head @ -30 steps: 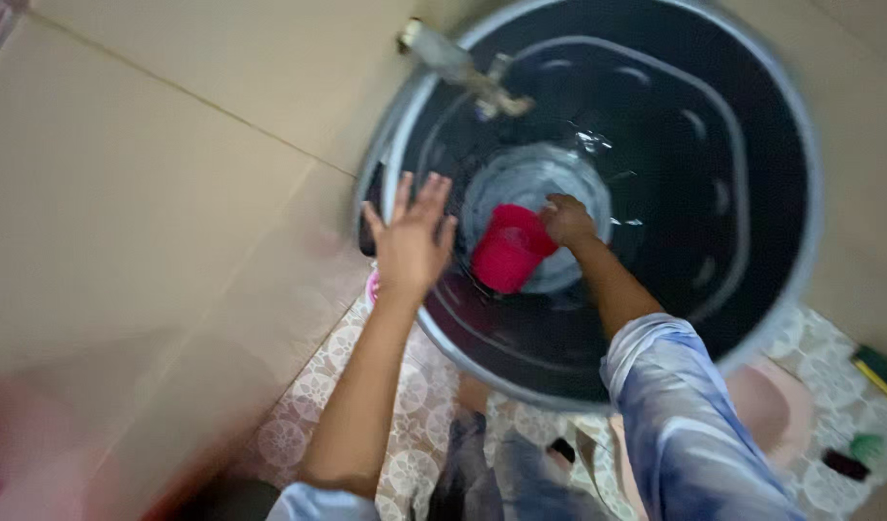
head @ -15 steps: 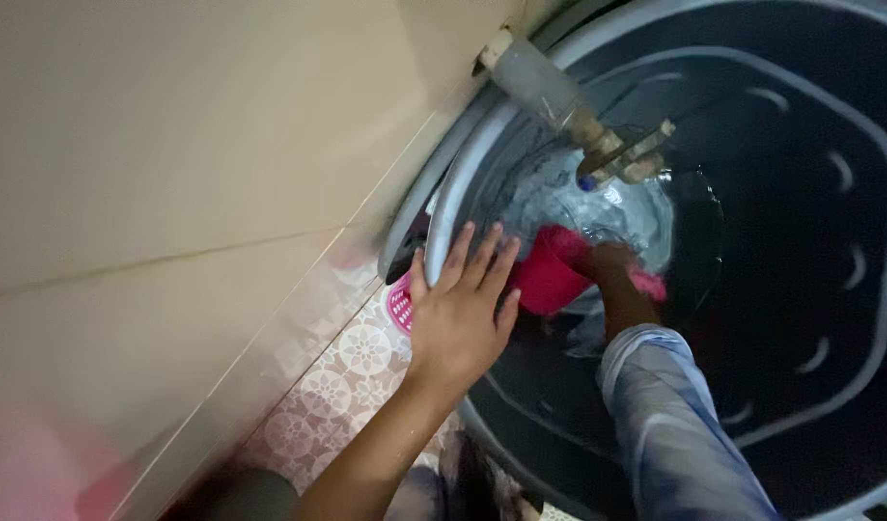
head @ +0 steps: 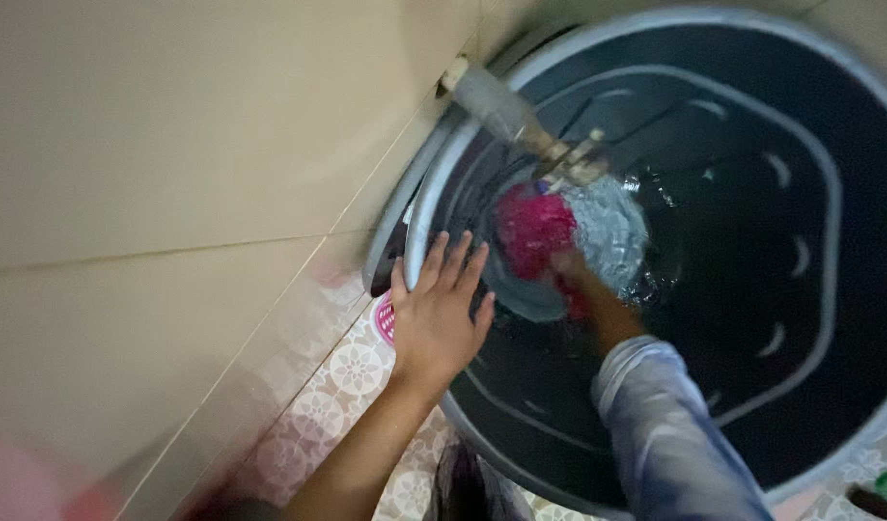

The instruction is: The person scrubs a pink baby bathtub with a brush, rinses it with water from a bucket using a pink scoop, and then sweeps the tiled bathroom floor with a squeegee. They also remove debris from the floor drain and rinse the floor.

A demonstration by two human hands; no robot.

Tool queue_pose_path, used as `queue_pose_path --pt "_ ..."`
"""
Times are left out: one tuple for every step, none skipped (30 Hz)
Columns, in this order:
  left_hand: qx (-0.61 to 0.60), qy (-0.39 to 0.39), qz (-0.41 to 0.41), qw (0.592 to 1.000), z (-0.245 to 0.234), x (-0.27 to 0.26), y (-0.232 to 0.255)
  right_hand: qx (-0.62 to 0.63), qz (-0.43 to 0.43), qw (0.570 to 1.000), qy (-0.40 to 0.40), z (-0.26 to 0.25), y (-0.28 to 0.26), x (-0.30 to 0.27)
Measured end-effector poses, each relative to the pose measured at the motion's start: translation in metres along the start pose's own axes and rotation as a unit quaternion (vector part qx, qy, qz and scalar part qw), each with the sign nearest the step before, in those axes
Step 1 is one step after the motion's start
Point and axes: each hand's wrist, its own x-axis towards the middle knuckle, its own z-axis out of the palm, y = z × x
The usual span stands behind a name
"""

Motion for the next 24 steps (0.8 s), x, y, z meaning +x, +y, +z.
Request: queue_pose_path --pt "0.000 -0.001 -0.002 1.000 0.000 0.000 0.000 0.035 -0.005 0.999 0.009 0.008 -0.002 -0.010" --pt "0.001 -0.002 -0.003 1.000 0.000 -0.002 -0.001 0.069 -0.015 0.997 0.018 0.013 -0.003 -0.022" --pt "0.002 -0.002 -0.003 1.000 0.001 -0.002 -0.002 0.108 -0.027 0.993 0.029 0.014 -0.007 -0.032" --pt "0.001 0.005 -0.002 1.000 0.003 -0.001 -0.003 0.142 -0.040 0.988 0.036 0.012 -0.012 -0.041" --pt "-0.002 0.009 -0.003 1.000 0.006 -0.001 -0.004 0.175 -0.054 0.982 0.041 0.006 -0.015 -0.053" --pt "-0.004 0.014 -0.003 1.000 0.010 -0.002 -0.004 0.205 -0.067 0.975 0.044 0.000 -0.020 -0.065" --pt "-0.002 0.023 -0.001 1.000 0.012 -0.002 -0.004 0.224 -0.083 0.970 0.047 -0.013 -0.029 -0.076" --pt "0.000 0.032 0.001 0.999 0.014 -0.002 -0.005 0.237 -0.095 0.966 0.042 -0.021 -0.036 -0.094" --pt "0.001 0.041 0.004 0.999 0.015 -0.002 -0.006 0.245 -0.109 0.963 0.031 -0.034 -0.047 -0.111" --pt "0.019 0.044 0.006 0.999 0.016 -0.001 -0.006 0.239 -0.107 0.964 0.041 -0.046 -0.059 -0.131" --pt "0.037 0.047 0.009 0.998 0.017 0.000 -0.005 0.234 -0.106 0.965 0.052 -0.060 -0.071 -0.154" --pt "0.054 0.051 0.012 0.997 0.019 -0.001 -0.003 0.229 -0.104 0.966 0.063 -0.073 -0.083 -0.181" --pt "0.048 0.074 0.021 0.996 0.021 -0.005 -0.002 0.240 -0.120 0.962 0.058 -0.087 -0.093 -0.212" --pt "0.042 0.097 0.031 0.994 0.023 -0.011 -0.002 0.251 -0.136 0.957 0.053 -0.102 -0.103 -0.245" --pt "0.034 0.118 0.040 0.992 0.031 -0.017 0.005 0.260 -0.150 0.953 0.049 -0.117 -0.111 -0.279" --pt "-0.031 0.145 0.046 0.988 0.044 -0.020 0.018 0.263 -0.167 0.949 0.055 -0.132 -0.118 -0.313" --pt "-0.096 0.167 0.051 0.980 0.059 -0.026 0.035 0.268 -0.180 0.945 0.059 -0.143 -0.119 -0.347" --pt "-0.160 0.186 0.056 0.968 0.076 -0.029 0.055 0.273 -0.194 0.940 0.064 -0.153 -0.119 -0.379" --pt "-0.233 0.197 0.040 0.951 0.095 -0.033 0.084 0.283 -0.219 0.931 0.074 -0.162 -0.116 -0.409" --pt "-0.306 0.204 0.023 0.930 0.116 -0.040 0.121 0.293 -0.244 0.921 0.085 -0.172 -0.110 -0.437" --pt "-0.411 0.136 -0.063 0.899 0.134 -0.043 0.157 0.303 -0.272 0.908 0.097 -0.181 -0.106 -0.460" --pt "-0.505 0.060 -0.147 0.848 0.150 -0.046 0.195 0.307 -0.263 0.904 0.139 -0.186 -0.098 -0.481" --pt "-0.670 0.001 -0.218 0.710 0.164 -0.049 0.234 0.311 -0.250 0.899 0.179 -0.188 -0.086 -0.501" --pt "-0.796 -0.061 -0.280 0.533 0.176 -0.049 0.267 0.316 -0.237 0.892 0.219 -0.192 -0.074 -0.516"
